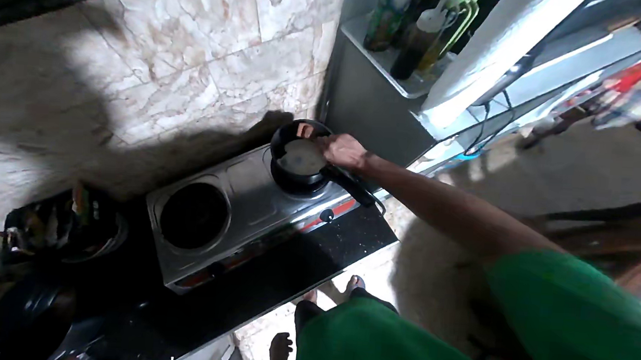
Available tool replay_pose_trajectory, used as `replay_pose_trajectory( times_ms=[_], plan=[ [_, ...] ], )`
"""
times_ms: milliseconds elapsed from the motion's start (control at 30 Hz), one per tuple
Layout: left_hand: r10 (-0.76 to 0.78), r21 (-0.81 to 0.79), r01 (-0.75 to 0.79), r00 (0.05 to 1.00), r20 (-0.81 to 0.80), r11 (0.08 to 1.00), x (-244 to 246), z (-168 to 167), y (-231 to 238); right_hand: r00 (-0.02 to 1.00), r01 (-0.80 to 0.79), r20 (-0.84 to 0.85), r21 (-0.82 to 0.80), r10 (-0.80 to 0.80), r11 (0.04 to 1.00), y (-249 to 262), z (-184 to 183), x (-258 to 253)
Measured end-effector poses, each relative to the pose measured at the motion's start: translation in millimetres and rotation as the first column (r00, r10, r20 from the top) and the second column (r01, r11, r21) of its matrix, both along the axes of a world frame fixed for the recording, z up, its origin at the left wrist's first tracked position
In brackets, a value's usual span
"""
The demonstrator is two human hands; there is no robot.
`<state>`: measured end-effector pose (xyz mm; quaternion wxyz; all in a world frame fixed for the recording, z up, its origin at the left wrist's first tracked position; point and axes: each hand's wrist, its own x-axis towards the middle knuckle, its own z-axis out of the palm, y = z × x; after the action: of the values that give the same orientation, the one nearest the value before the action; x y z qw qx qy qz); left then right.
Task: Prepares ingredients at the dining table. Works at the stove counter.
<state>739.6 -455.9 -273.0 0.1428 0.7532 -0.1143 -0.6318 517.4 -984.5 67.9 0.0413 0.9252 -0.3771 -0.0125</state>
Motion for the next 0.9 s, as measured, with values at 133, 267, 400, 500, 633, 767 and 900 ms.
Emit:
replay_pose_trajectory(
  times_ms=[133, 267, 400, 500, 633, 767, 900],
  plan=[
    [-0.016, -0.021, 0.017, 1.000, 0.014, 1.000, 8, 1, -6, 0.999, -0.036, 0.029, -0.031, 0.036, 0.999, 4, 5, -3],
    [-0.065, 0.021, 0.065, 0.998, 0.007, 0.998, 9, 2, -6, 0.999, -0.042, 0.000, 0.022, 0.042, 0.999, 8, 0, 0],
    [-0.064, 0.004, 0.064, 0.998, 0.012, 0.998, 13, 2, -8, 0.997, 0.019, 0.076, 0.002, -0.019, 1.000, 9, -2, 3],
    [-0.085, 0.008, 0.085, 0.996, 0.001, 0.996, 16, 3, -2, 0.990, 0.100, 0.082, 0.142, -0.113, 0.985, 13, -6, 8],
    [-0.076, -0.002, 0.076, 0.997, 0.011, 0.997, 19, 5, 1, 0.878, 0.312, 0.258, 0.331, -0.404, 0.890, 8, 3, 10],
    [-0.077, -0.011, 0.077, 0.997, 0.002, 0.997, 22, 9, 6, 0.813, 0.381, 0.328, 0.325, -0.481, 0.866, 13, 16, 9],
    [-0.119, 0.001, 0.119, 0.993, 0.005, 0.993, 25, 6, 10, 0.829, 0.400, 0.424, 0.005, -0.364, 0.917, 32, 31, 18]
  ],
)
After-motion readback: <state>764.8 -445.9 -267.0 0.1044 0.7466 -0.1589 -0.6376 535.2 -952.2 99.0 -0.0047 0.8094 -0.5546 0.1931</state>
